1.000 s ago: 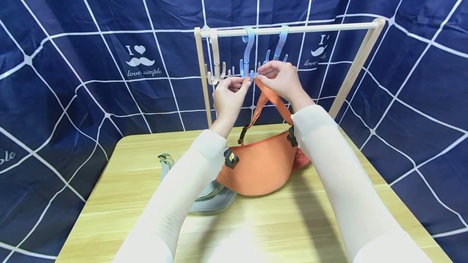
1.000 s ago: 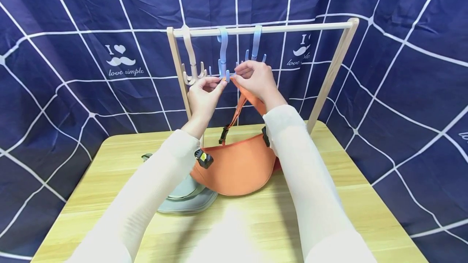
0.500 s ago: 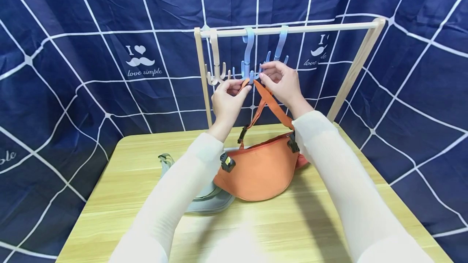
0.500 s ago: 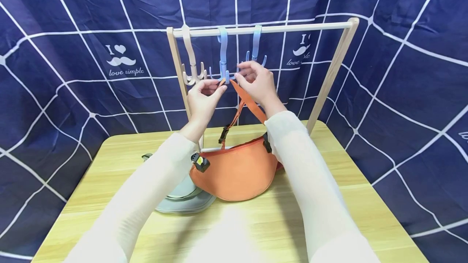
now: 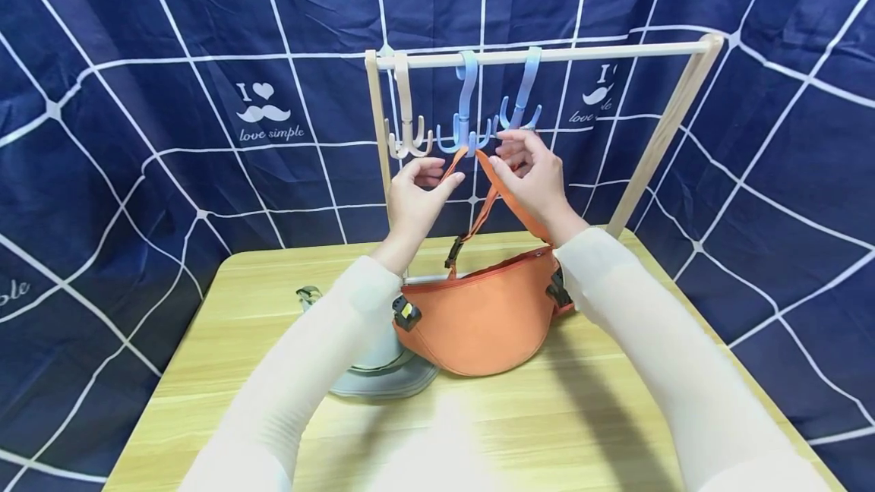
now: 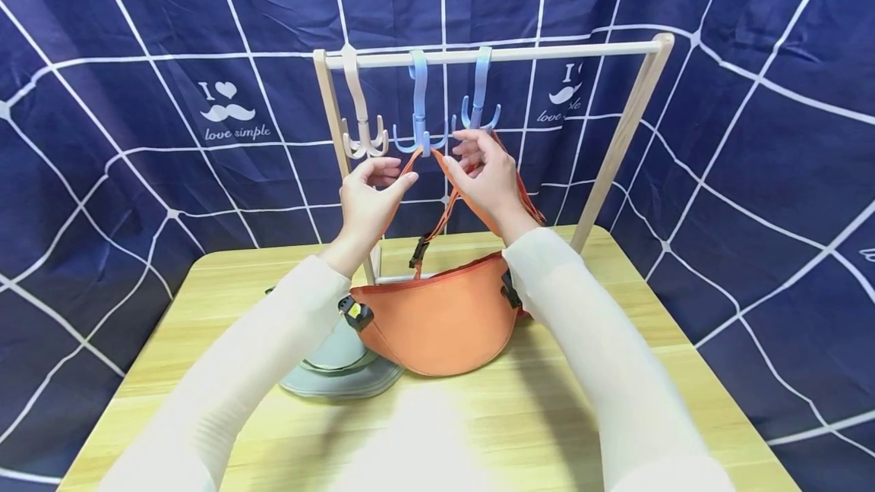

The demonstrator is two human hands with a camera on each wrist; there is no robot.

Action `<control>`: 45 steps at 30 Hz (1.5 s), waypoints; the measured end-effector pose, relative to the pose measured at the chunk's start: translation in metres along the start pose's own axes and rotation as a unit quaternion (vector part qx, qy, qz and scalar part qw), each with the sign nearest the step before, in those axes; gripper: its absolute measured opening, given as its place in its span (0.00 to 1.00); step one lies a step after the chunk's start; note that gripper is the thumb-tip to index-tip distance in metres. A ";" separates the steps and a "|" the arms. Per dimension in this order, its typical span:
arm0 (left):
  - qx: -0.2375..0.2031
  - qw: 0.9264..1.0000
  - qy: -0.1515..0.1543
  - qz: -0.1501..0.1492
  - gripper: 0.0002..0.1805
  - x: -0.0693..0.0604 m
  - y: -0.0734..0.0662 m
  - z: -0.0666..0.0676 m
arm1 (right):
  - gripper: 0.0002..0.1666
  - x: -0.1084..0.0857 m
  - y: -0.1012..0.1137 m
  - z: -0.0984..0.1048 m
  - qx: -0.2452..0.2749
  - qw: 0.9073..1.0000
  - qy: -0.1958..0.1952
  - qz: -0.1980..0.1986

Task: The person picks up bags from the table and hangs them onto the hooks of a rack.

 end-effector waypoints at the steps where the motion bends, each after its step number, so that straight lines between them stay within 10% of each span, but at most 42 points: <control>1: 0.001 1.000 0.004 0.003 0.19 -0.001 0.001 0.001 | 0.21 -0.002 0.001 0.000 -0.002 1.000 -0.001 0.002; 13: 0.029 0.998 0.048 0.028 0.19 -0.016 0.015 0.021 | 0.19 -0.024 0.004 0.003 0.000 1.000 -0.013 0.006; 21: 0.034 0.997 0.062 0.031 0.19 -0.029 0.029 0.042 | 0.19 -0.038 0.047 0.002 0.020 1.000 -0.012 -0.003; 45: 0.043 0.994 0.079 0.064 0.19 -0.067 0.064 0.095 | 0.19 -0.089 0.059 -0.046 0.114 0.991 0.047 -0.056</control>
Point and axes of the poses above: each hand's wrist, its own x-axis towards the middle knuckle, its own z-axis out of the back of the hand, y = z × x, the point moved 8 cm from there along x, towards the middle knuckle, and after that the axes turned 3 degrees about z, right-handed, at the moved point
